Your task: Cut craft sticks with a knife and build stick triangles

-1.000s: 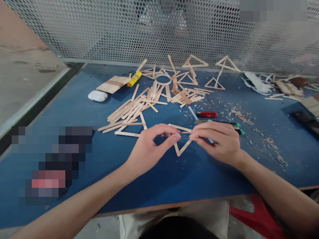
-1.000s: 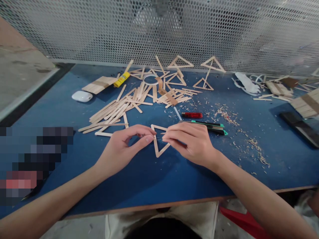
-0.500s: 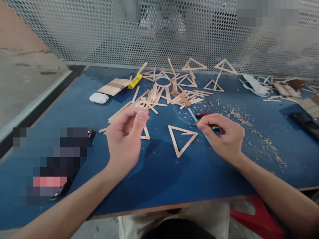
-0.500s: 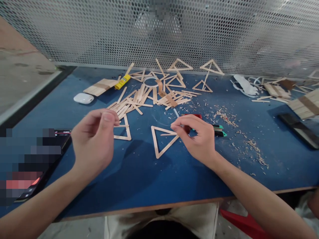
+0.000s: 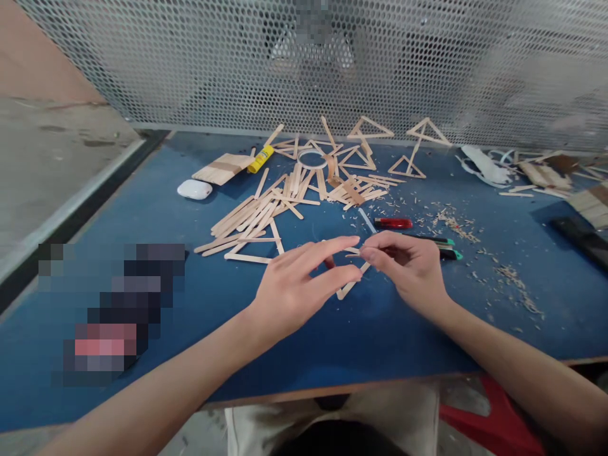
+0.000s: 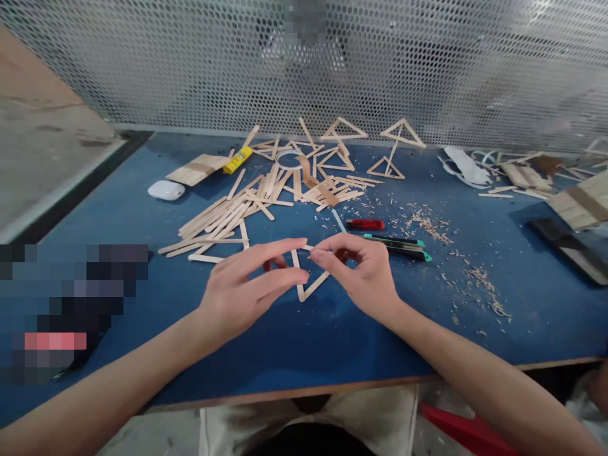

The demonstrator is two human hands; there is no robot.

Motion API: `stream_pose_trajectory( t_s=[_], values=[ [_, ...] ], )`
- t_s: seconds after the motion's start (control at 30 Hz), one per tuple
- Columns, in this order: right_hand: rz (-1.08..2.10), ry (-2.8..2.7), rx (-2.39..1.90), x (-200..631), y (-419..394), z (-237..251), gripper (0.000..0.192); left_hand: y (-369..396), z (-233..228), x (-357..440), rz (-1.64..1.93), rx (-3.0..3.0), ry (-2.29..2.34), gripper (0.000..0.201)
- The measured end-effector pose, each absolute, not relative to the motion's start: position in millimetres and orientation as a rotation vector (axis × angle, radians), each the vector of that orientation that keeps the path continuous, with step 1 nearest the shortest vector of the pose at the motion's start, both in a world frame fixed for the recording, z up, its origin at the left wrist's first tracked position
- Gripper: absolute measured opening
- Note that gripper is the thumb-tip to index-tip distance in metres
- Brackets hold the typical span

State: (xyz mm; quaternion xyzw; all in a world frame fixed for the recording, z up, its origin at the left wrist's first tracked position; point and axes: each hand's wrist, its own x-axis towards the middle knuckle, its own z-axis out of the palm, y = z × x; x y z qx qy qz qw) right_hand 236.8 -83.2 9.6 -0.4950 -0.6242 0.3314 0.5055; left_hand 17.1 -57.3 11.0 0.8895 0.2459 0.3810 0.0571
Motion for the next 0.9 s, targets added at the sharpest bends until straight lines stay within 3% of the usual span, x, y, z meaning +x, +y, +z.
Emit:
stream_pose_trajectory(
  t_s=[0.53,0.73,0.9],
  values=[
    [0.814,-1.548,-1.122,237,-83,9,0.005,-55,9,19,1.185,2.468,0.706,0.016],
    [0.822,-1.504,-1.097,239,-82,13,0.017,-57,19,20,1.061,1.995,0.982,0.016],
    [0.853,-1.473,-1.152,233,-81,12,0.012,-57,14,27,1.026,1.519,0.941,0.020]
  ],
)
